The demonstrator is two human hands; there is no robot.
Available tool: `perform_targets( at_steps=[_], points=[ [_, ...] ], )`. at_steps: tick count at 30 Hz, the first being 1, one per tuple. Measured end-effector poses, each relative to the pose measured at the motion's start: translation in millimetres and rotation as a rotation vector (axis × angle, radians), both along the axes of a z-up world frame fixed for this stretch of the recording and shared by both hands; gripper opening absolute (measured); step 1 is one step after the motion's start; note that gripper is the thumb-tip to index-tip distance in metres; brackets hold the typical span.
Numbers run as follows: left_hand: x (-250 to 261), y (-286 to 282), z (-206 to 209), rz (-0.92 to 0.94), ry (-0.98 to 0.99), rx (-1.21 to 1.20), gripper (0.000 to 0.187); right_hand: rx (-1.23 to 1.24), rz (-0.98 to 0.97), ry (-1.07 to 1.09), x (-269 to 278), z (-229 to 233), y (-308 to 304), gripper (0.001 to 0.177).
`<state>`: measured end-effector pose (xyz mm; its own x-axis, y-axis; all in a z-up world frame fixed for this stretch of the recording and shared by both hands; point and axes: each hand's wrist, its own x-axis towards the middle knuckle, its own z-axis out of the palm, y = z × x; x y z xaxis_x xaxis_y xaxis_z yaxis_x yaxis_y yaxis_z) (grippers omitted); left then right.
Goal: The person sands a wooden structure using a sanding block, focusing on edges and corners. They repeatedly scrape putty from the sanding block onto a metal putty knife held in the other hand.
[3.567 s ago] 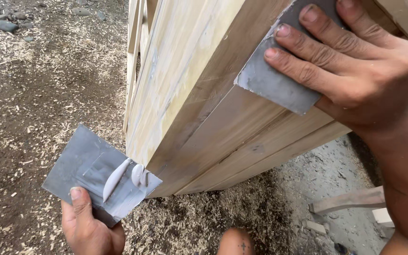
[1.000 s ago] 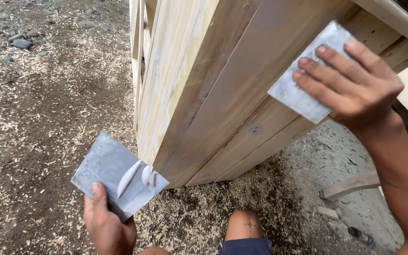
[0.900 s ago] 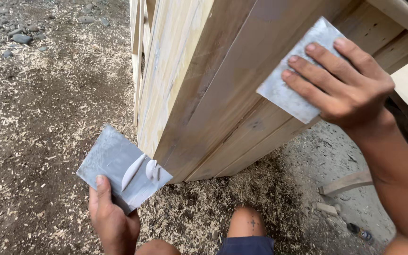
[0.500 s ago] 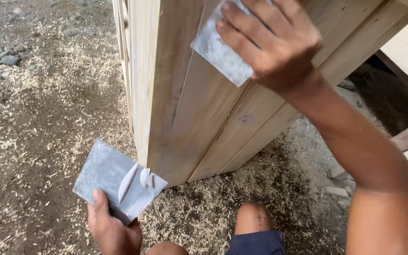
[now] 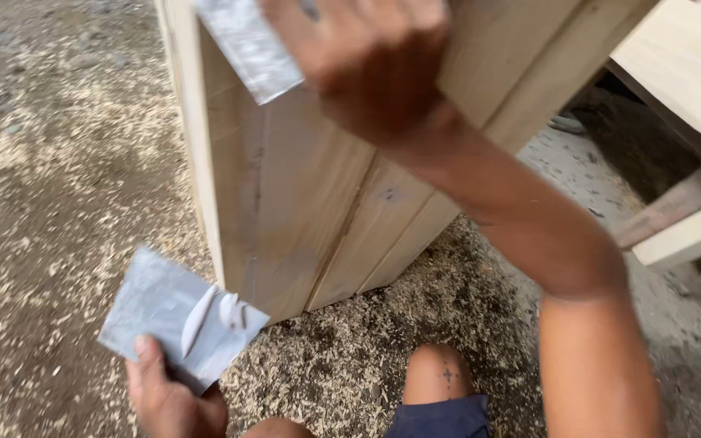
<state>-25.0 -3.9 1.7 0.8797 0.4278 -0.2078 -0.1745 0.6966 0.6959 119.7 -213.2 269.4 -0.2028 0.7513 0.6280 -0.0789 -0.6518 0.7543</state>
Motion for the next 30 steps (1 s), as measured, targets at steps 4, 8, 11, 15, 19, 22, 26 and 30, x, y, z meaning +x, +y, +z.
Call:
perform_targets(
  at_steps=[4, 8, 11, 15, 19, 22, 26, 30],
  points=[
    [-0.8, 3.6, 6.6, 0.007, 0.122, 0.034, 0.046, 0.090, 0.039, 0.174, 0.1, -35.4, -5.3, 0.016],
    [-10.7, 0.6, 12.7, -0.040, -0.011, 0.066, 0.048, 0.103, 0.194, 0.752, -59.0, -84.0, -25.8, 0.008],
    [-6.3, -12.7, 18.1, -0.065, -0.043, 0.065, 0.047, 0.098, 0.337, 0.885, -105.1, -116.2, -56.7, 0.012],
    [-3.0, -39.3, 22.8, -0.137, -0.164, 0.105, 0.046, 0.131, 0.416, 1.099, -155.8, -154.6, -104.3, 0.015],
    [-8.0, -78.1, 23.2, -0.207, -0.290, 0.116, 0.037, 0.204, 0.406, 1.155, -169.6, -175.9, -142.4, 0.016],
    [-9.2, -108.7, 22.6, -0.266, -0.282, 0.102, 0.030, 0.249, 0.374, 1.156, -178.4, -179.3, -174.1, 0.016],
    [-3.1, -152.4, 26.1, -0.304, -0.228, 0.143, 0.023, 0.305, 0.315, 1.109, -191.7, -183.1, -217.3, 0.016],
    [-3.2, -193.9, 34.9, -0.351, -0.213, 0.244, 0.026, 0.384, 0.295, 1.068, -204.4, -189.0, -254.0, 0.019]
  ],
)
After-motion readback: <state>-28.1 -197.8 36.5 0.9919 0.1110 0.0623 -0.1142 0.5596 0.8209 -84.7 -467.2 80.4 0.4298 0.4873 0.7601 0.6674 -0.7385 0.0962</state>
